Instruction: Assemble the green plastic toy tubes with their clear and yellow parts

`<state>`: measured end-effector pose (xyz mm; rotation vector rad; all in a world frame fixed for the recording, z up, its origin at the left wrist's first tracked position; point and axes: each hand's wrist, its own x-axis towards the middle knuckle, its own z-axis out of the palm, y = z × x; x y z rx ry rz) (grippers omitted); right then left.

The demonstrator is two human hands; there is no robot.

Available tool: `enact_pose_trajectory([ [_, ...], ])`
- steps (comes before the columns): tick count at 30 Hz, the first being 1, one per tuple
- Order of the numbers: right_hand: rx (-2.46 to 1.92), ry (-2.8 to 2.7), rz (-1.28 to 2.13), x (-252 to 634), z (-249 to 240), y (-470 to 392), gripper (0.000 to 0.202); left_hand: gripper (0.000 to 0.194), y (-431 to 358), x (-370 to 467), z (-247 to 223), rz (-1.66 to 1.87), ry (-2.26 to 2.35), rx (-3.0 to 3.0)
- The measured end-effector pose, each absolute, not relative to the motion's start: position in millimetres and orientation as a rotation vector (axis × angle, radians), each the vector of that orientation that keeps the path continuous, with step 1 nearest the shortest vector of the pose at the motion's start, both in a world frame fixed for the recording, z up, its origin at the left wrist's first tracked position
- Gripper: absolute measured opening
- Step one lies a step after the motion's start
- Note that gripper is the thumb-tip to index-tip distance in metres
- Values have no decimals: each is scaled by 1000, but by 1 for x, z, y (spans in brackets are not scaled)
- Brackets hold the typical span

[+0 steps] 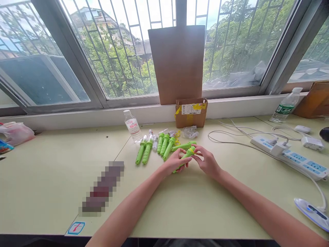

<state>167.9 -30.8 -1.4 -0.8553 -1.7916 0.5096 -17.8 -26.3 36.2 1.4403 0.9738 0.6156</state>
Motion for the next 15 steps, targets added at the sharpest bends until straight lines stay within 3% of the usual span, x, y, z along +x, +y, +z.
enact_pose_trajectory([
  [15, -913, -1833, 552, 171, 3, -33, 11, 43, -29, -12, 31, 683, 945, 1441],
])
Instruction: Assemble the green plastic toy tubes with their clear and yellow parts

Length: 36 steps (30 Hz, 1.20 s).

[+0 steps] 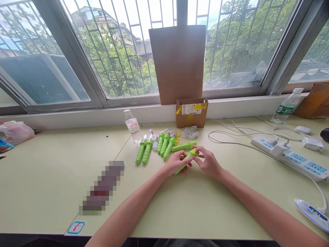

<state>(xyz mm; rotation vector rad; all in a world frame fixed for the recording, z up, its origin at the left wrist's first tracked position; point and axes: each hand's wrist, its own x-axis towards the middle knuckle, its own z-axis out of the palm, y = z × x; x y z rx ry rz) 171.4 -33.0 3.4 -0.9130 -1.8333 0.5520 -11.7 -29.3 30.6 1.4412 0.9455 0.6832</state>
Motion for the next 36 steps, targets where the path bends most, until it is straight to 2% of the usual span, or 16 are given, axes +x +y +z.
enact_pose_trajectory([
  [12, -937, -1810, 538, 171, 3, -31, 11, 43, -30, -9, 30, 732, 985, 1420],
  [25, -870, -1844, 644, 177, 1, -27, 22, 45, -31, -10, 31, 712, 954, 1396],
  [36, -864, -1785, 487, 174, -7, -26, 10, 42, -29, -13, 33, 671, 975, 1466],
])
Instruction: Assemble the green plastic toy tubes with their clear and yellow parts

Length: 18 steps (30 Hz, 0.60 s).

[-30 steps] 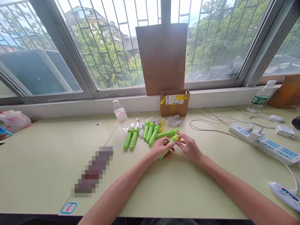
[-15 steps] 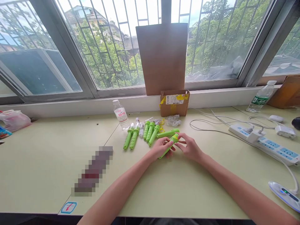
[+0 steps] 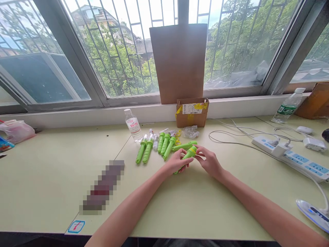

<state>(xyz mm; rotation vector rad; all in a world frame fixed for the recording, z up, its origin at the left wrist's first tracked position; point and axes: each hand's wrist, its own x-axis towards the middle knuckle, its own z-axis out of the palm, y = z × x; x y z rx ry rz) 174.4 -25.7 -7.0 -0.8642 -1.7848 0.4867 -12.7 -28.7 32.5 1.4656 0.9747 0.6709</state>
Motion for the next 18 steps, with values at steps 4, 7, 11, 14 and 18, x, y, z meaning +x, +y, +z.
enact_pose_trajectory([
  [4, -857, -1778, 437, 173, -6, -28, 7, 43, -29, -13, 32, 692, 964, 1452],
  [7, -854, -1775, 429, 173, -6, -28, 6, 42, -29, -13, 32, 716, 954, 1424],
  [11, -863, -1773, 436, 172, -5, -29, 8, 42, -29, -14, 33, 731, 932, 1395],
  [14, -865, -1776, 434, 172, -4, -29, 8, 44, -28, -15, 33, 705, 902, 1385],
  [18, -872, -1769, 425, 172, -5, -28, 9, 48, -27, -15, 34, 678, 901, 1405],
])
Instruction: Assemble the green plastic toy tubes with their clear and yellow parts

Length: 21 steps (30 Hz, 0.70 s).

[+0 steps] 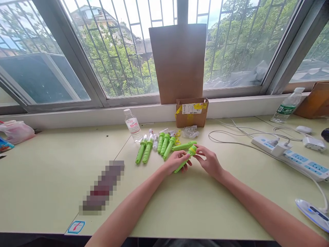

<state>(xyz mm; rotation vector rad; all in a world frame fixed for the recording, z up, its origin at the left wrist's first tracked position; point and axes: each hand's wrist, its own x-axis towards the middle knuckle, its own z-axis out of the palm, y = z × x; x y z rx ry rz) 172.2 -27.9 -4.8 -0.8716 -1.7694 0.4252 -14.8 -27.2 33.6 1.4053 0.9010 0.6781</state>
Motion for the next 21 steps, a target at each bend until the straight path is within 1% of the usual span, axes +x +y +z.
enact_pose_trajectory([
  [7, -856, -1760, 395, 170, -2, -30, 8, 44, -26, -15, 35, 667, 995, 1441],
  [13, -857, -1765, 396, 169, -3, -31, 8, 43, -28, -14, 35, 697, 971, 1391],
  [21, -856, -1761, 387, 171, -4, -29, 8, 46, -27, -18, 33, 692, 880, 1353],
])
